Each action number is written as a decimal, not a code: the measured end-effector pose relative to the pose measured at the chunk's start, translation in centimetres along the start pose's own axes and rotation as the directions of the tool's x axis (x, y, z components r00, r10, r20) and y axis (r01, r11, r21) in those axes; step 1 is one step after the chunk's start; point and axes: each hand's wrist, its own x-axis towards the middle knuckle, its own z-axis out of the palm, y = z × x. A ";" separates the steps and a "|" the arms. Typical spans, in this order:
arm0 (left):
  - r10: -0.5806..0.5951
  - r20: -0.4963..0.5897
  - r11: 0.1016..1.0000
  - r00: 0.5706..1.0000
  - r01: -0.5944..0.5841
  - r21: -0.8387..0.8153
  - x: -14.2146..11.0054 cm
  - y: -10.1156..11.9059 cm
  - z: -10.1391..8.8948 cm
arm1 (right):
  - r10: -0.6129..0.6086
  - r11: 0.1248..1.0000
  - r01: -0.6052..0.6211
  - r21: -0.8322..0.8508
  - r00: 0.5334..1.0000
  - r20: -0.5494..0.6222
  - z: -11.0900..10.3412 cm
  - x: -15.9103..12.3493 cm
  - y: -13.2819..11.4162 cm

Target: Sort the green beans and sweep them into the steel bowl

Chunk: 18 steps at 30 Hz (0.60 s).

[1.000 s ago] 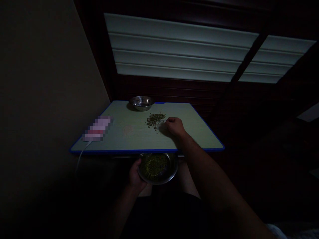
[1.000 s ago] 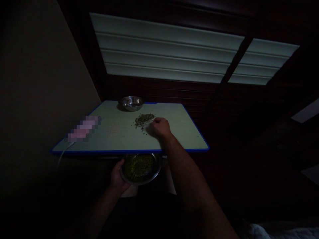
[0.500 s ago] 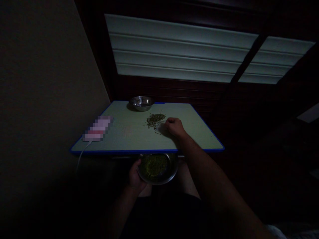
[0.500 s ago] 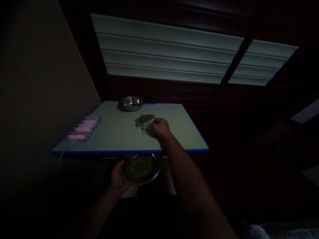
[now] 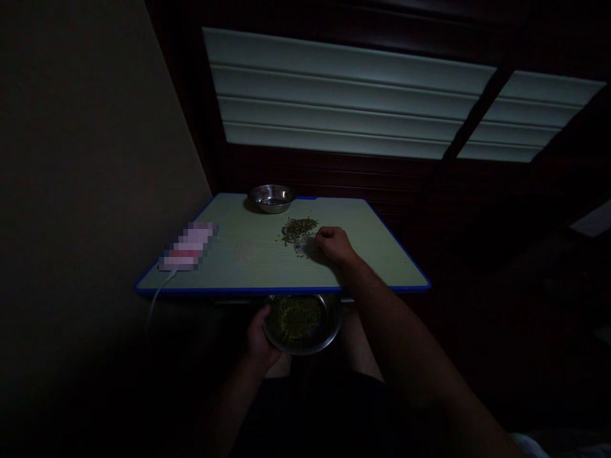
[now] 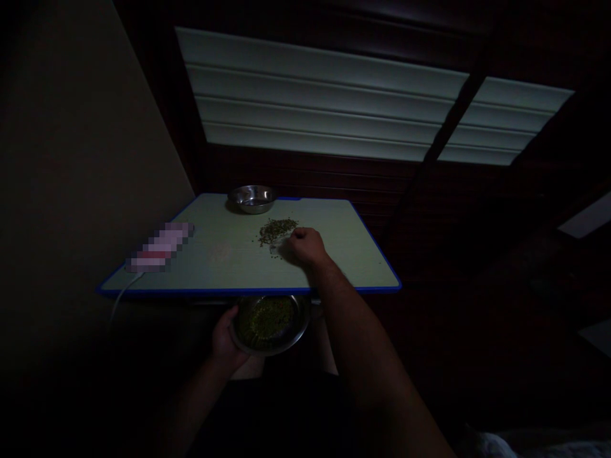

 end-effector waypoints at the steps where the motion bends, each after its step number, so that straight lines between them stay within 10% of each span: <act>1: -0.008 0.011 1.000 1.000 0.008 -0.004 0.1 0.0 -0.1 | -0.003 1.000 0.003 -0.003 1.000 -0.007 0.0 0.0 0.0; 18: 0.007 -0.015 1.000 1.000 -0.007 0.016 -0.1 0.0 0.1 | 0.023 0.999 -0.024 0.045 0.999 0.028 0.0 -0.2 -0.3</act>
